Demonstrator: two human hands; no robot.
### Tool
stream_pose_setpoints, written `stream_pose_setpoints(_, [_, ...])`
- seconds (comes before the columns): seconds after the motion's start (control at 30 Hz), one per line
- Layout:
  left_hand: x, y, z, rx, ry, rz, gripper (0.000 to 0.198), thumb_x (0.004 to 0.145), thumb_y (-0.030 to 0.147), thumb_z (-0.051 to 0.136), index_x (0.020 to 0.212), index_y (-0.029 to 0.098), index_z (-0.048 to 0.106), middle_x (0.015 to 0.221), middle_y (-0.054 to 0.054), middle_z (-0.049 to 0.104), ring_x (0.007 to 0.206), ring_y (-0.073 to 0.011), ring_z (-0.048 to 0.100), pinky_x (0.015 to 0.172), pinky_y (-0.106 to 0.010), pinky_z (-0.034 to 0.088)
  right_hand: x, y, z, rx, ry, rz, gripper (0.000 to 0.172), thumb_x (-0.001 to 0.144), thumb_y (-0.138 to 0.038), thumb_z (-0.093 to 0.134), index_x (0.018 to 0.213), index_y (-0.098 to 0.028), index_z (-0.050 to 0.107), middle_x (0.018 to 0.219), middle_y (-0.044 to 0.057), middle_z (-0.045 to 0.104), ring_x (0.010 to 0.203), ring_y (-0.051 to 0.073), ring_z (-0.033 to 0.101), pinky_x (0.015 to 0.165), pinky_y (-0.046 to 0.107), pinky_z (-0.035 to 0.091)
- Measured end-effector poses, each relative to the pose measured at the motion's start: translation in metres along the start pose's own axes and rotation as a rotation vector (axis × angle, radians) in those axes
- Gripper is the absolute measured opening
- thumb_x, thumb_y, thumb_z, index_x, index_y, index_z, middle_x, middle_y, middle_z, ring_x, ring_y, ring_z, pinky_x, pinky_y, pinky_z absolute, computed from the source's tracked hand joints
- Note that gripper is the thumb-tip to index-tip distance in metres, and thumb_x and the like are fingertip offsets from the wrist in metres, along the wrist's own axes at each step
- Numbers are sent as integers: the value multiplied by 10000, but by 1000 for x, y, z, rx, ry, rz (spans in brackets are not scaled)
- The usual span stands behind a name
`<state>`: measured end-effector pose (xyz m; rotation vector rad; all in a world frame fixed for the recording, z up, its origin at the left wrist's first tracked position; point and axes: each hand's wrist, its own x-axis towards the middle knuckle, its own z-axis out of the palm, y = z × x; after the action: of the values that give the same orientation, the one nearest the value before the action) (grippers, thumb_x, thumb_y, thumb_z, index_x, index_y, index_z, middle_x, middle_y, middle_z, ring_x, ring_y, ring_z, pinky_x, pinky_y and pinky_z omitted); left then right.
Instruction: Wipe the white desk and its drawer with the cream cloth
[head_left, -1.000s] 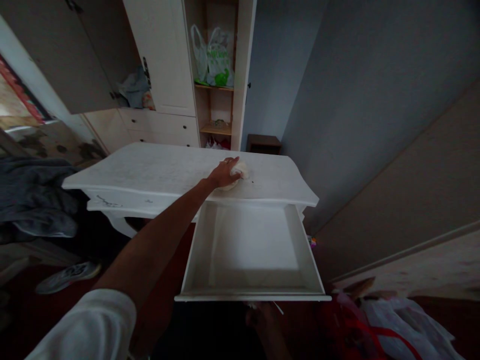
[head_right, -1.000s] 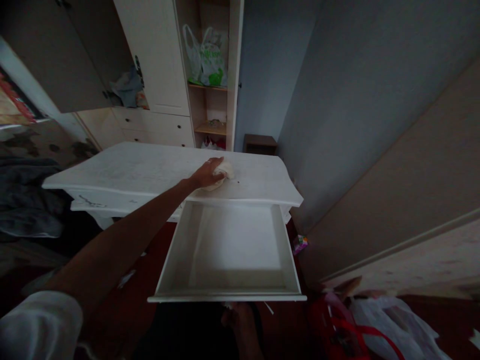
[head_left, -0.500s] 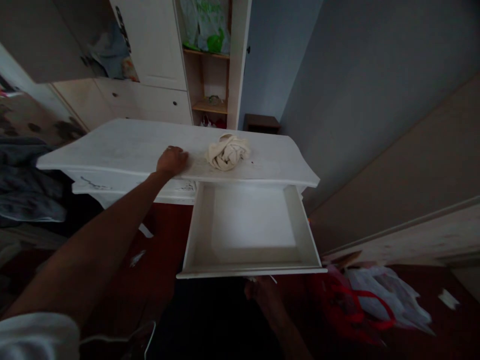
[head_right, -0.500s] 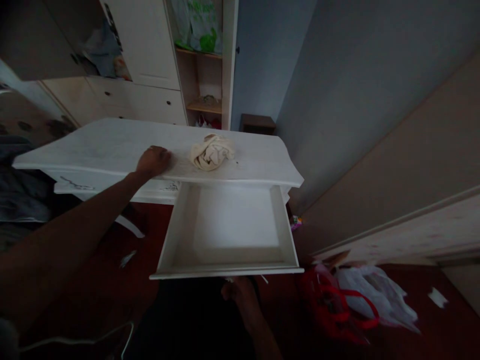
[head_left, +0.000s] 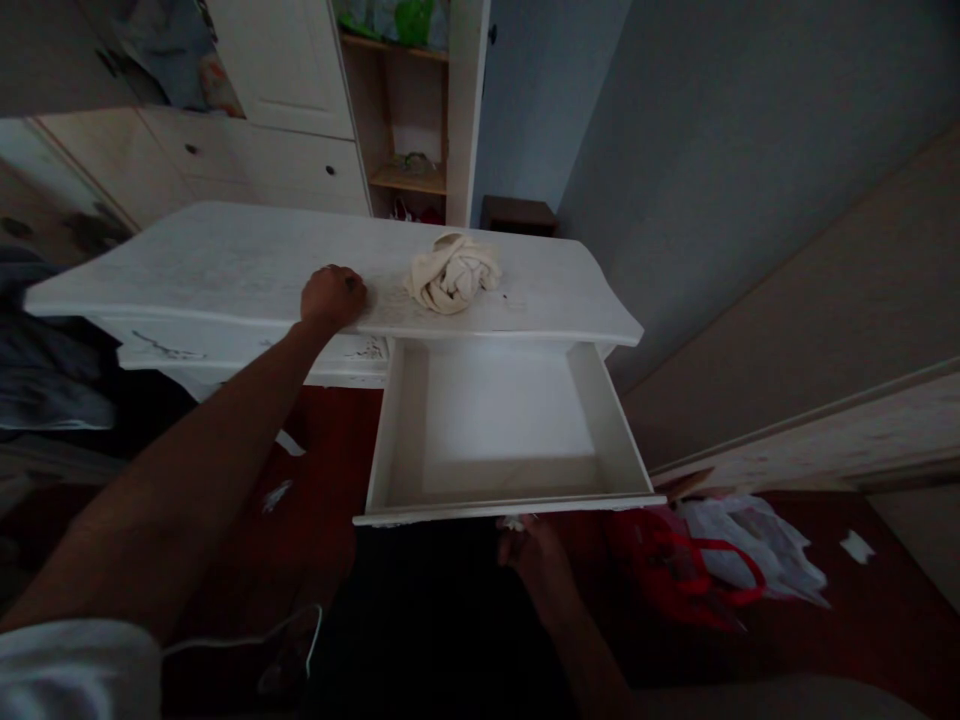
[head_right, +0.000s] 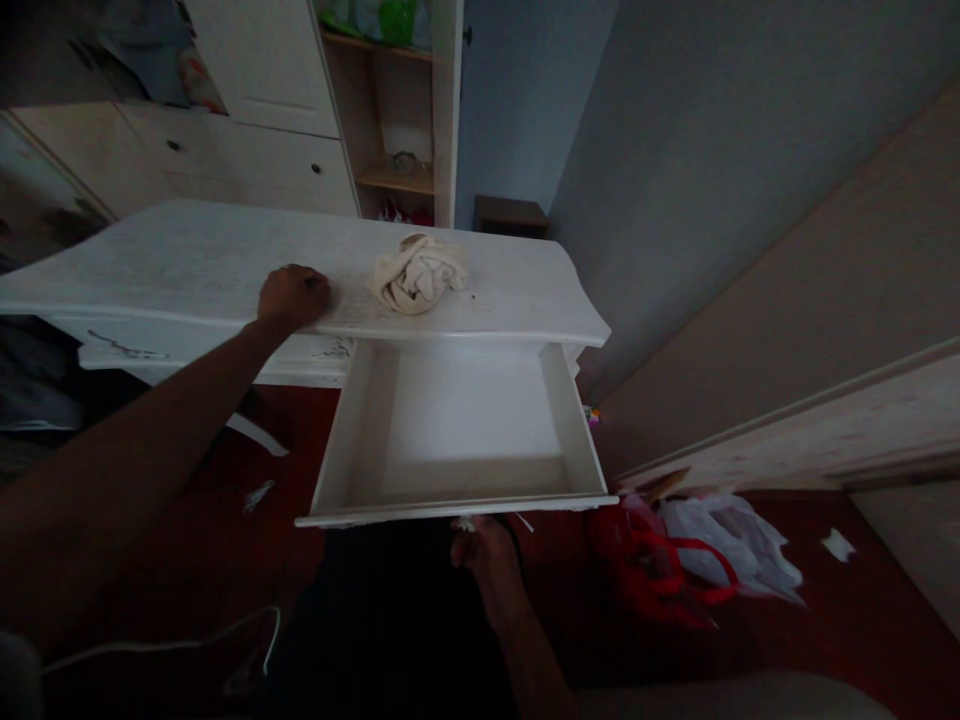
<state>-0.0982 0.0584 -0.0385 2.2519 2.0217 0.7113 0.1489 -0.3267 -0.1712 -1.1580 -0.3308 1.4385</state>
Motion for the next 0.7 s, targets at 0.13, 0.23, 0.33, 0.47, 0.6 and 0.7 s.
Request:
stream_pose_setpoints(0.13, [-2, 4, -2, 35, 14, -28, 408, 854, 300, 430, 1128, 171, 703, 1204, -137, 695, 1099, -299, 618, 970, -432, 493, 1, -12, 8, 46, 70, 49, 414, 645, -548, 816, 771, -170, 702, 756, 32, 723, 493, 120, 552, 485, 265, 445])
stream_pose_setpoints(0.23, [-4, 7, -4, 48, -9, -27, 396, 867, 302, 431, 1113, 174, 713, 1191, -142, 698, 1101, -296, 624, 968, -417, 495, 5, -20, 15, 35, 80, 33, 393, 659, -543, 801, 761, -177, 698, 710, 32, 725, 467, 117, 547, 463, 251, 434])
stream_pose_setpoints(0.33, [-5, 8, -6, 52, -13, -30, 394, 877, 300, 430, 1116, 169, 715, 1199, -148, 693, 1103, -296, 629, 965, -414, 499, 11, -29, 25, 19, 77, 13, 392, 682, -564, 776, 758, -186, 707, 648, 21, 709, 465, 115, 549, 473, 239, 439])
stream_pose_setpoints(0.47, [-5, 10, -7, 66, -20, -25, 397, 876, 281, 428, 1113, 149, 718, 1189, -165, 691, 1090, -304, 633, 945, -414, 505, 26, -43, 37, -23, 51, 28, 417, 654, -590, 780, 731, -185, 713, 573, 11, 669, 472, 118, 547, 484, 239, 449])
stream_pose_setpoints(0.6, [-6, 10, -7, 71, -19, -25, 413, 877, 284, 418, 1125, 138, 714, 1184, -166, 689, 1080, -303, 633, 945, -412, 502, 49, -53, 45, -30, 42, 10, 398, 666, -578, 765, 736, -191, 704, 593, 15, 678, 492, 118, 556, 488, 232, 447])
stream_pose_setpoints(0.7, [-7, 9, -7, 76, -12, -17, 412, 877, 288, 419, 1123, 143, 717, 1170, -157, 695, 1079, -307, 636, 946, -412, 502, 69, -60, 51, -45, 62, 19, 367, 696, -548, 733, 741, -185, 701, 584, 19, 674, 485, 114, 554, 480, 220, 438])
